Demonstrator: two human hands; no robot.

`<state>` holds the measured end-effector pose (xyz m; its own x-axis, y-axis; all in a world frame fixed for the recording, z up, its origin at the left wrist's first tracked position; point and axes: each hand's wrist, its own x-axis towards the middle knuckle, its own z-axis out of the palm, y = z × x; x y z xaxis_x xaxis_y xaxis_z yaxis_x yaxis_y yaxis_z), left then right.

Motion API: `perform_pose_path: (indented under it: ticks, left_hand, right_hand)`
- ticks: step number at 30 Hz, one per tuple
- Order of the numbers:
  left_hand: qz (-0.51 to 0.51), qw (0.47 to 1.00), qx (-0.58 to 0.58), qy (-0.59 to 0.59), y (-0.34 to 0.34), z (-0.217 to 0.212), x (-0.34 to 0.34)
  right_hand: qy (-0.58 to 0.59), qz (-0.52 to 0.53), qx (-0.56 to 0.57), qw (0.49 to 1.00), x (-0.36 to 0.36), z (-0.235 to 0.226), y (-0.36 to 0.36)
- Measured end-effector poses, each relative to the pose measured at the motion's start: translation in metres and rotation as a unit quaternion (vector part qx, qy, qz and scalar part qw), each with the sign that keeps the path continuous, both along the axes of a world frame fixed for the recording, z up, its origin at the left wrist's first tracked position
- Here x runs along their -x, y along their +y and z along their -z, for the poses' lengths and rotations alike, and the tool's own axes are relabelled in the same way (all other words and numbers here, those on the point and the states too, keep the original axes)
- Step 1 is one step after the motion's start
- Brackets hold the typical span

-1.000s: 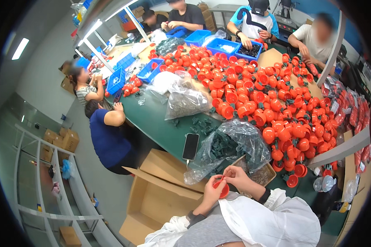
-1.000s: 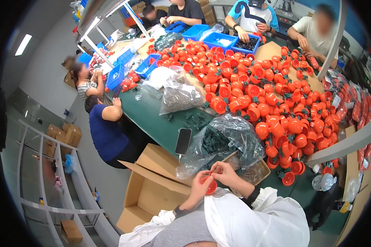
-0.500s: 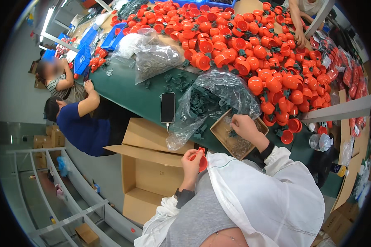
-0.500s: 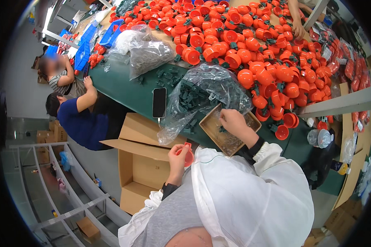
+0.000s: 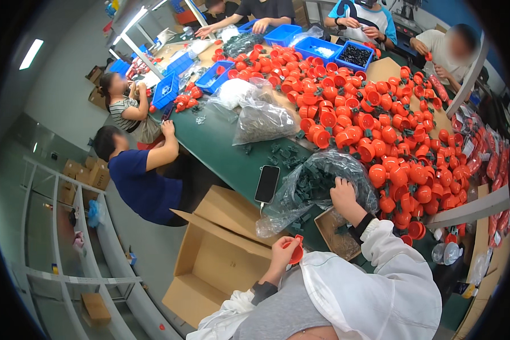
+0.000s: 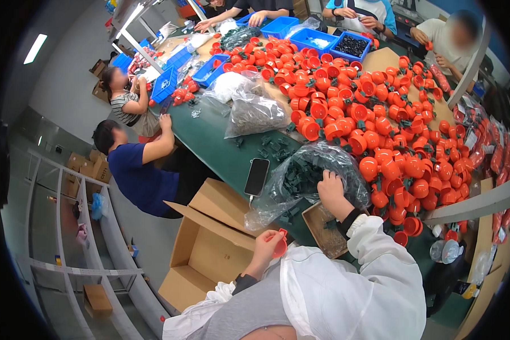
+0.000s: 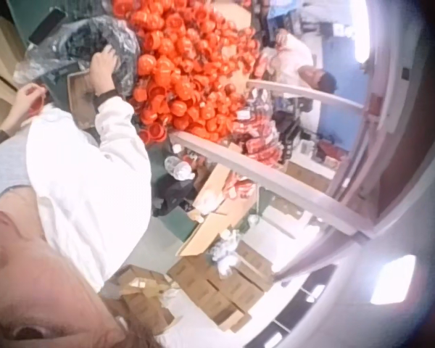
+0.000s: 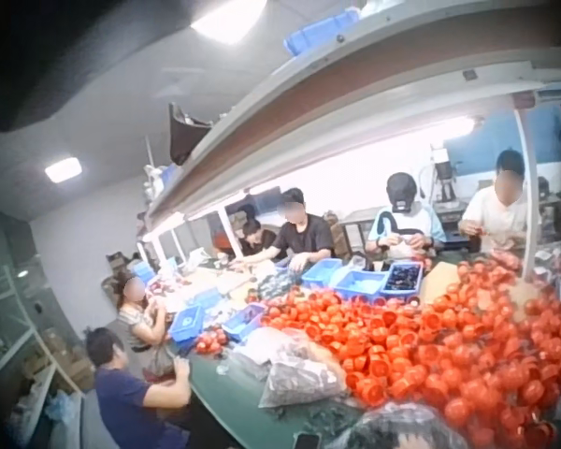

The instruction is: Assembling small red plastic toy components by hand and packing them into a cardboard box.

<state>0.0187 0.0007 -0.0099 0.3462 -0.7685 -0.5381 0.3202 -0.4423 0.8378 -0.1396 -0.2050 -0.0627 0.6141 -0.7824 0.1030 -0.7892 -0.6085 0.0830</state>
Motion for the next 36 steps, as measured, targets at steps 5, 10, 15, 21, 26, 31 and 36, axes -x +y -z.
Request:
perform_pose_path:
  ticks: [5,10,15,21,26,31,36]
  left_hand:
    - [0.03,0.999,0.005,-0.015,0.007,0.005,0.003]
    - [0.021,0.999,0.042,-0.019,0.003,0.025,0.001]
    - [-0.004,0.998,0.051,-0.039,0.008,0.025,-0.005]
    - [-0.004,0.997,0.014,0.072,0.007,0.019,0.001]
    - [-0.002,0.998,0.013,0.063,0.014,0.027,0.006]
    - [-0.004,0.998,0.019,0.054,0.013,0.021,0.006]
    - [-0.012,0.998,0.008,0.055,0.015,0.02,0.006]
  right_hand:
    - [-0.004,-0.052,-0.011,0.999,0.0,-0.004,0.009]
    - [-0.187,-0.085,-0.001,0.979,0.006,-0.024,0.02]
    - [-0.268,-0.074,-0.185,0.943,0.041,-0.027,0.068]
    - [-0.248,-0.006,-0.064,0.967,0.077,0.015,0.088]
    - [-0.308,0.016,-0.103,0.946,0.057,-0.001,0.104]
    - [-0.282,-0.079,-0.183,0.938,0.039,0.002,0.108]
    - [-0.309,-0.027,-0.179,0.934,0.017,0.018,0.089]
